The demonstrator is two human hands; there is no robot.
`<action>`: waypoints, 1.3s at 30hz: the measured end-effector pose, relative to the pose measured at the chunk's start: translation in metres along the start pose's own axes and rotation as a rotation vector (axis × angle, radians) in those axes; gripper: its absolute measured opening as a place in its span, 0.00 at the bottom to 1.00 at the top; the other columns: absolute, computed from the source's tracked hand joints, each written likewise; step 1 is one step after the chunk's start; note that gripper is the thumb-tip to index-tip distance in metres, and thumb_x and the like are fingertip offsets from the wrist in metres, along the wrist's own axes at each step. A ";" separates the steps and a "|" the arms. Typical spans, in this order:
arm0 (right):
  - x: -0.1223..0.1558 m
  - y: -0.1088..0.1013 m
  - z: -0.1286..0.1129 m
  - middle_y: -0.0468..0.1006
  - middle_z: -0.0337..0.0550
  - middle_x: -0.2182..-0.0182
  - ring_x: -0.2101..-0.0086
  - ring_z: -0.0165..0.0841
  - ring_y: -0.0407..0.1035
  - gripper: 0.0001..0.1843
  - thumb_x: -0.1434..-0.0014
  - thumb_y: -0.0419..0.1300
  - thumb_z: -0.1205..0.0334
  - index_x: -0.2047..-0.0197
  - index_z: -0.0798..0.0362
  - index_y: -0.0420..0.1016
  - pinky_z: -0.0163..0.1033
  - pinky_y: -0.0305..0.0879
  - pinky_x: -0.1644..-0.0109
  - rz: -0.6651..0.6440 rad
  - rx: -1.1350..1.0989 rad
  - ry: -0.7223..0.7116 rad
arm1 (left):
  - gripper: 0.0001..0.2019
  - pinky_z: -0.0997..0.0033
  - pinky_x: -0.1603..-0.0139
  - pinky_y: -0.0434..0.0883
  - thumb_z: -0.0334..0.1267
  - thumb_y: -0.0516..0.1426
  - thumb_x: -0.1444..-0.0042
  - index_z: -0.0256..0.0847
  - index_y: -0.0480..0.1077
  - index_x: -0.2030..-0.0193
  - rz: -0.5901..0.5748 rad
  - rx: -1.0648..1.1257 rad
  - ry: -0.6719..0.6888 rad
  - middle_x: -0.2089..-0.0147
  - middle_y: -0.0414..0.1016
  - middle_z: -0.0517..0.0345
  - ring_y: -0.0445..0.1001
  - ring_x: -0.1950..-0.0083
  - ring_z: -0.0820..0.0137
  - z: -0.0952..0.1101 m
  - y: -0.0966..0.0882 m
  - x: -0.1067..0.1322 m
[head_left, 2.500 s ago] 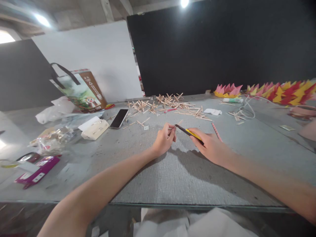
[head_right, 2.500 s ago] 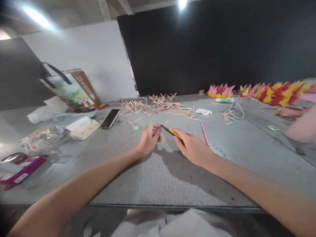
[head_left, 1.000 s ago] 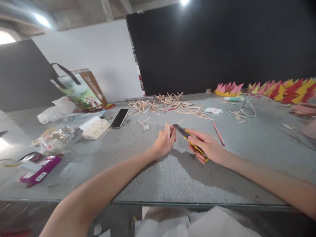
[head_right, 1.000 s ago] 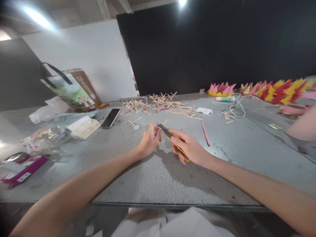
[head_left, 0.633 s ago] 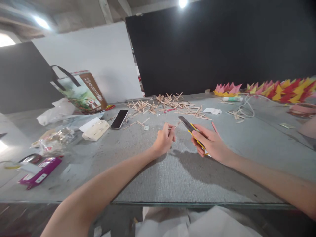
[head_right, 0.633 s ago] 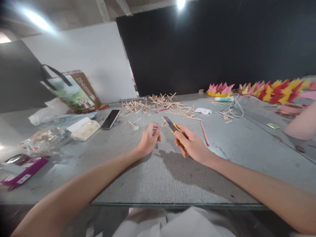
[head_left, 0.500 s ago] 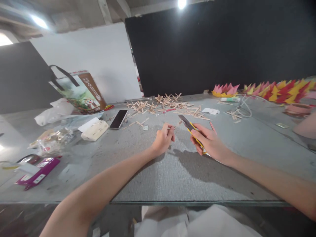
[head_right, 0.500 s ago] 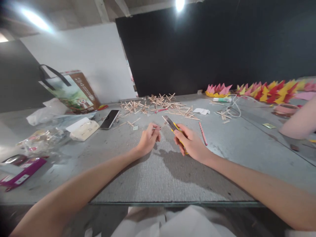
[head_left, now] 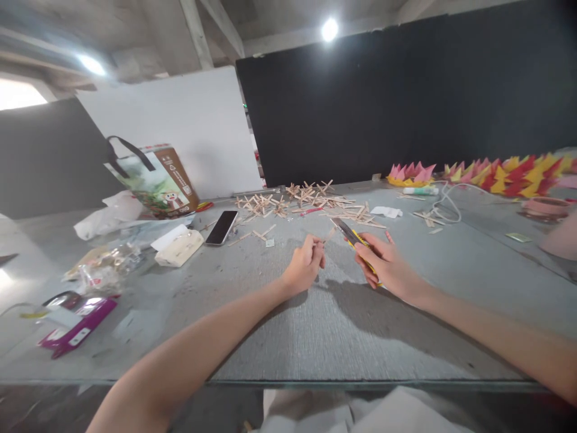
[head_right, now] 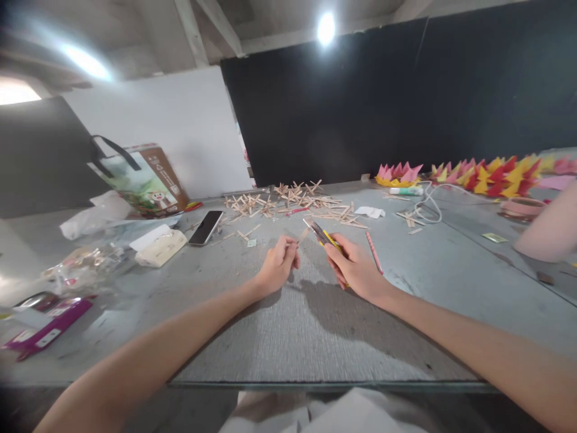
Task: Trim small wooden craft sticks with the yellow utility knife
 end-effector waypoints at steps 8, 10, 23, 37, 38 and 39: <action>0.001 0.003 0.005 0.64 0.27 0.77 0.85 0.26 0.56 0.23 0.29 0.56 0.40 0.42 0.47 0.67 0.35 0.62 0.81 -0.030 0.002 0.035 | 0.14 0.72 0.67 0.67 0.47 0.45 0.26 0.41 0.62 0.45 0.059 0.208 -0.030 0.71 0.74 0.65 0.67 0.75 0.74 -0.009 -0.001 -0.006; 0.002 0.004 0.005 0.65 0.28 0.77 0.84 0.26 0.56 0.26 0.28 0.55 0.41 0.36 0.47 0.65 0.34 0.62 0.81 -0.044 0.014 0.040 | 0.13 0.73 0.68 0.67 0.46 0.47 0.27 0.41 0.62 0.46 0.083 0.306 -0.085 0.71 0.76 0.64 0.68 0.75 0.74 -0.019 -0.001 -0.012; 0.001 0.003 0.011 0.75 0.38 0.66 0.83 0.24 0.61 0.29 0.22 0.46 0.49 0.22 0.35 0.58 0.33 0.63 0.79 -0.178 0.265 -0.066 | 0.11 0.75 0.70 0.67 0.37 0.55 0.31 0.42 0.55 0.50 0.132 0.517 -0.196 0.66 0.82 0.59 0.71 0.76 0.77 -0.028 -0.001 -0.015; 0.007 0.010 0.008 0.74 0.38 0.69 0.81 0.27 0.58 0.30 0.22 0.45 0.51 0.21 0.37 0.56 0.33 0.61 0.77 -0.209 0.373 -0.115 | 0.34 0.62 0.56 0.78 0.54 0.57 0.29 0.43 0.47 0.26 0.031 0.534 0.029 0.67 0.82 0.59 0.82 0.67 0.69 -0.007 0.004 -0.004; 0.006 0.010 0.008 0.75 0.38 0.68 0.81 0.27 0.59 0.30 0.22 0.45 0.52 0.20 0.37 0.55 0.33 0.61 0.77 -0.208 0.370 -0.122 | 0.34 0.63 0.56 0.78 0.54 0.57 0.29 0.43 0.48 0.26 0.030 0.532 0.031 0.67 0.82 0.59 0.82 0.67 0.69 -0.007 0.004 -0.004; 0.006 0.010 0.007 0.75 0.38 0.68 0.81 0.27 0.60 0.30 0.22 0.45 0.52 0.21 0.38 0.55 0.33 0.61 0.76 -0.205 0.365 -0.133 | 0.34 0.63 0.57 0.78 0.54 0.57 0.29 0.43 0.48 0.26 0.033 0.526 0.035 0.66 0.83 0.58 0.82 0.67 0.69 -0.008 0.004 -0.004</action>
Point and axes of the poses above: each hand's wrist, its own x-axis away from the middle knuckle, its own y-axis out of the palm, z = x × y, the point moved 6 cm from there along -x, towards the middle knuckle
